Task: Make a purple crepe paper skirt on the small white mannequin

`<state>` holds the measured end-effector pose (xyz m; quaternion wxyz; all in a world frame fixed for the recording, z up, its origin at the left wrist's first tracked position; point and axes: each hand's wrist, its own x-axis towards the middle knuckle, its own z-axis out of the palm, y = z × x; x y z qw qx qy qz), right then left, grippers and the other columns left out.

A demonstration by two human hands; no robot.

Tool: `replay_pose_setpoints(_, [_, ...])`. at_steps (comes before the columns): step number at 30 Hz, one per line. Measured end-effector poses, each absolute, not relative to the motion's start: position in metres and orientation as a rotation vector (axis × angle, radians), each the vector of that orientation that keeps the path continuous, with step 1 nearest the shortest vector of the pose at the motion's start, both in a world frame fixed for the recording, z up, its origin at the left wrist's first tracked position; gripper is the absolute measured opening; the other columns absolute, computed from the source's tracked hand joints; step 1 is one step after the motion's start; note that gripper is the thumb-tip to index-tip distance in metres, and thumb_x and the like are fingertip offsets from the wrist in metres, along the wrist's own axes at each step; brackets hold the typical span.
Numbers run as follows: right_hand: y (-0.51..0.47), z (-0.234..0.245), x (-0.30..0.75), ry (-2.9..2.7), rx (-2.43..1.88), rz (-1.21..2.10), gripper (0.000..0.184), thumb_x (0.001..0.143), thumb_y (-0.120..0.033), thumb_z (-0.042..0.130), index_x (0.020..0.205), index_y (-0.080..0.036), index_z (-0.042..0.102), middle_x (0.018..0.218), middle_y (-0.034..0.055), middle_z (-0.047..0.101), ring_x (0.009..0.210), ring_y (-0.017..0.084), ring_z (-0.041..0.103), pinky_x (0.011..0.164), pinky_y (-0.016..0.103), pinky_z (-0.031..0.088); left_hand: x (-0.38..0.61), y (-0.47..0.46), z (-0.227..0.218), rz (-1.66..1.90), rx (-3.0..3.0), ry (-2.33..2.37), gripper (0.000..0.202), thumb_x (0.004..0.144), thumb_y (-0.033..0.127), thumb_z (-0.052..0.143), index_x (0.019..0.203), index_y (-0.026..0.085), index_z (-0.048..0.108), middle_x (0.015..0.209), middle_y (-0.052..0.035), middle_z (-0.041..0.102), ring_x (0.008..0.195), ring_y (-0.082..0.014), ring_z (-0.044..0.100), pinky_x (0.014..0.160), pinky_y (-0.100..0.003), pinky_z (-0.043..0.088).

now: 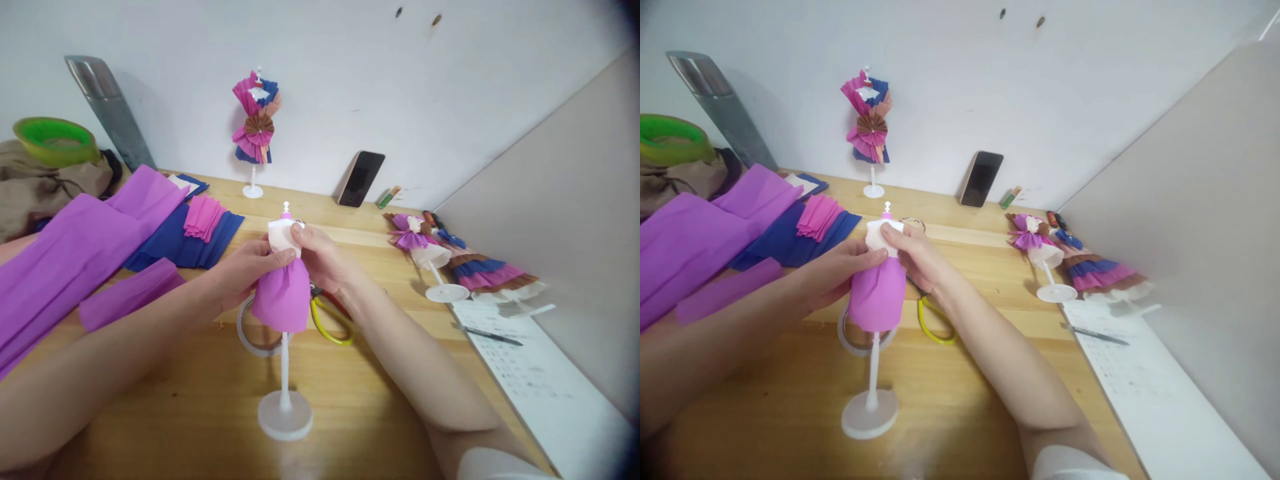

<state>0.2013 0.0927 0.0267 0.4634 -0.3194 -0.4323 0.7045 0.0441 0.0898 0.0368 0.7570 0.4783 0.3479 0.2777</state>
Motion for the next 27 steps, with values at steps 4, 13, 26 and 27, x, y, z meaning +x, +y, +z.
replay_pose_setpoints(4, [0.091, 0.028, 0.204, -1.089, -0.733, 1.753, 0.053, 0.058, -0.037, 0.089, 0.103, -0.022, 0.065, 0.097, 0.0037, 0.073, 0.093, 0.021, 0.069, 0.087, 0.032, 0.055, 0.04, 0.093, 0.038, 0.62, 0.953, 0.781, 0.047, 0.057, 0.047, 0.089, 0.08, 0.011, 0.07, 0.075, -0.0042, 0.067, 0.068, -0.014, 0.058, 0.062, -0.024, 0.042])
replay_pose_setpoints(13, [0.087, 0.038, 0.212, -1.204, -0.91, 1.49, 0.056, 0.065, -0.033, 0.082, 0.117, -0.026, 0.063, 0.116, 0.0064, 0.069, 0.107, 0.024, 0.065, 0.099, 0.043, 0.049, 0.032, 0.094, 0.04, 0.647, 0.941, 0.809, 0.038, 0.062, 0.043, 0.086, 0.077, 0.012, 0.07, 0.073, -0.0048, 0.067, 0.066, -0.0148, 0.058, 0.061, -0.025, 0.043])
replay_pose_setpoints(26, [0.052, 0.038, 0.185, -2.169, -0.869, -0.19, 0.074, 0.083, -0.013, 0.056, 0.15, -0.028, 0.029, 0.149, 0.0164, 0.039, 0.137, 0.033, 0.039, 0.107, 0.057, 0.039, 0.005, 0.119, 0.056, 0.977, 0.881, 0.792, 0.024, 0.069, 0.035, 0.081, 0.08, 0.015, 0.072, 0.083, -0.0077, 0.072, 0.087, -0.0236, 0.064, 0.079, -0.034, 0.049])
replay_pose_setpoints(27, [0.054, 0.034, 0.183, -2.122, -0.875, -0.234, 0.07, 0.083, -0.011, 0.056, 0.147, -0.027, 0.035, 0.143, 0.0167, 0.045, 0.133, 0.033, 0.044, 0.104, 0.055, 0.042, 0.005, 0.119, 0.055, 0.976, 0.874, 0.801, 0.025, 0.069, 0.034, 0.081, 0.08, 0.015, 0.072, 0.083, -0.0077, 0.072, 0.086, -0.023, 0.064, 0.079, -0.034, 0.049])
